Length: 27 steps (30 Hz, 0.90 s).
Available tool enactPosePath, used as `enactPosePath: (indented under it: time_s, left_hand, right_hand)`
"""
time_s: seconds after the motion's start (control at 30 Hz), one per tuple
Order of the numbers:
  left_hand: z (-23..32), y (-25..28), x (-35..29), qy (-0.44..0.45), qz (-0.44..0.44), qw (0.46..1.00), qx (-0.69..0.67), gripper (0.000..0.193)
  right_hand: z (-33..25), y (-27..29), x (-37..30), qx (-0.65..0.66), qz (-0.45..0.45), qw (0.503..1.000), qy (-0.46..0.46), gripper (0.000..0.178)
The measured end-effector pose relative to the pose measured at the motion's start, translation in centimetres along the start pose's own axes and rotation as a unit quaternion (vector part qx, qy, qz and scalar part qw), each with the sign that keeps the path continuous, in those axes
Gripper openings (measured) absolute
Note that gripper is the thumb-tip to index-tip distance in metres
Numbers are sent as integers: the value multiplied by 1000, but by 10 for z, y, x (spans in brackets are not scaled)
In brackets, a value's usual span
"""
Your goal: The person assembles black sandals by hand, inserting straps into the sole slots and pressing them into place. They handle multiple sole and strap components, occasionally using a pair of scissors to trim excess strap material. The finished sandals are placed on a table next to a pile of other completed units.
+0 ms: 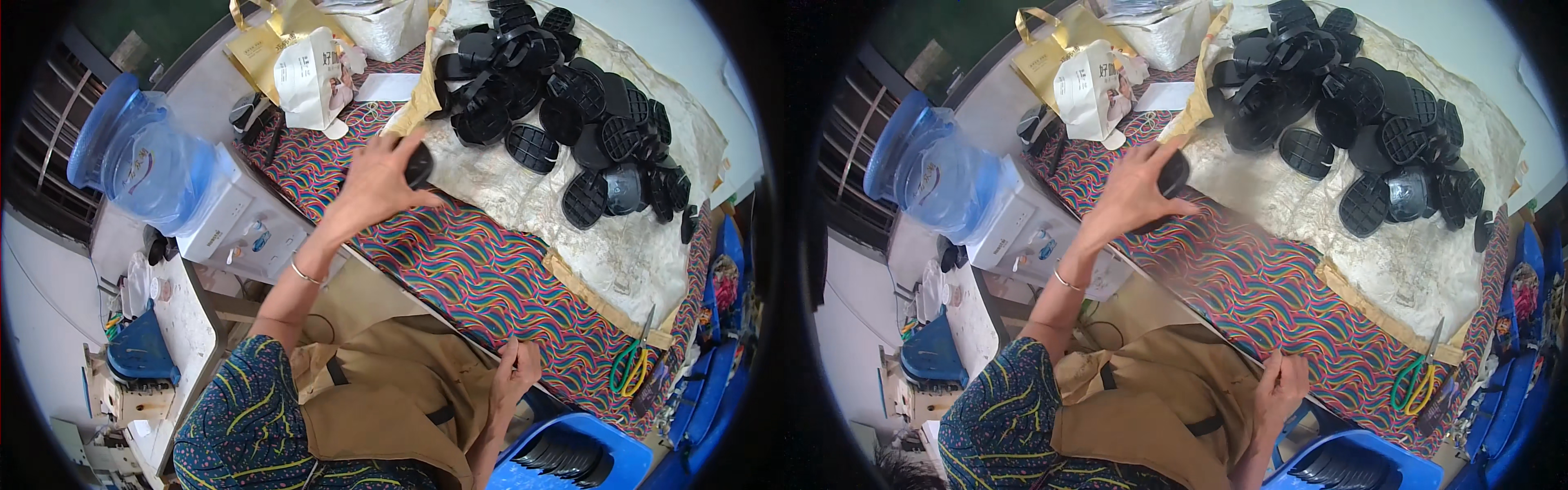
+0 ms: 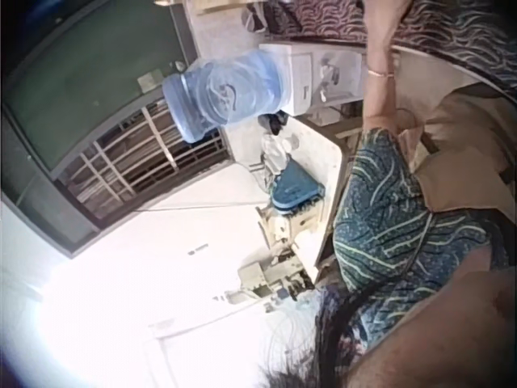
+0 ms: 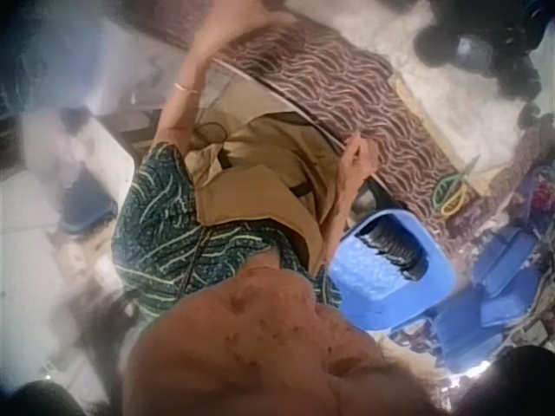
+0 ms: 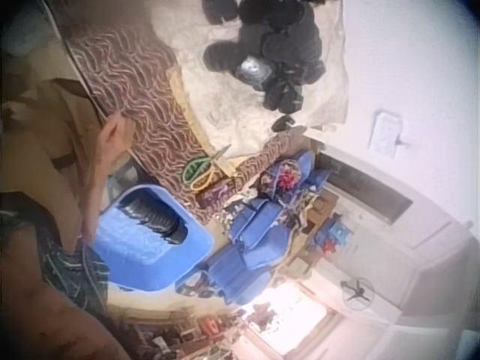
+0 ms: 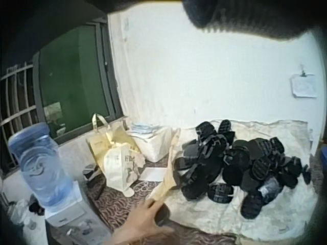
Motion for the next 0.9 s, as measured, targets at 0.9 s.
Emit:
enactPosePath:
  time_s: [0.9]
  left_hand:
    - [-181, 22, -13, 232, -6, 962, 144, 115]
  right_hand:
    - [-2, -22, 2, -189, 33, 970, 147, 23]
Point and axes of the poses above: each hand's wrist, its own x-axis towards the middle knuckle, its own y-axis out of the back of the hand, z = x × y, the point moved 7 cm from there along x, towards the middle knuckle, and after that the axes turned 15 degrees about -x, right-handed, at the moved point
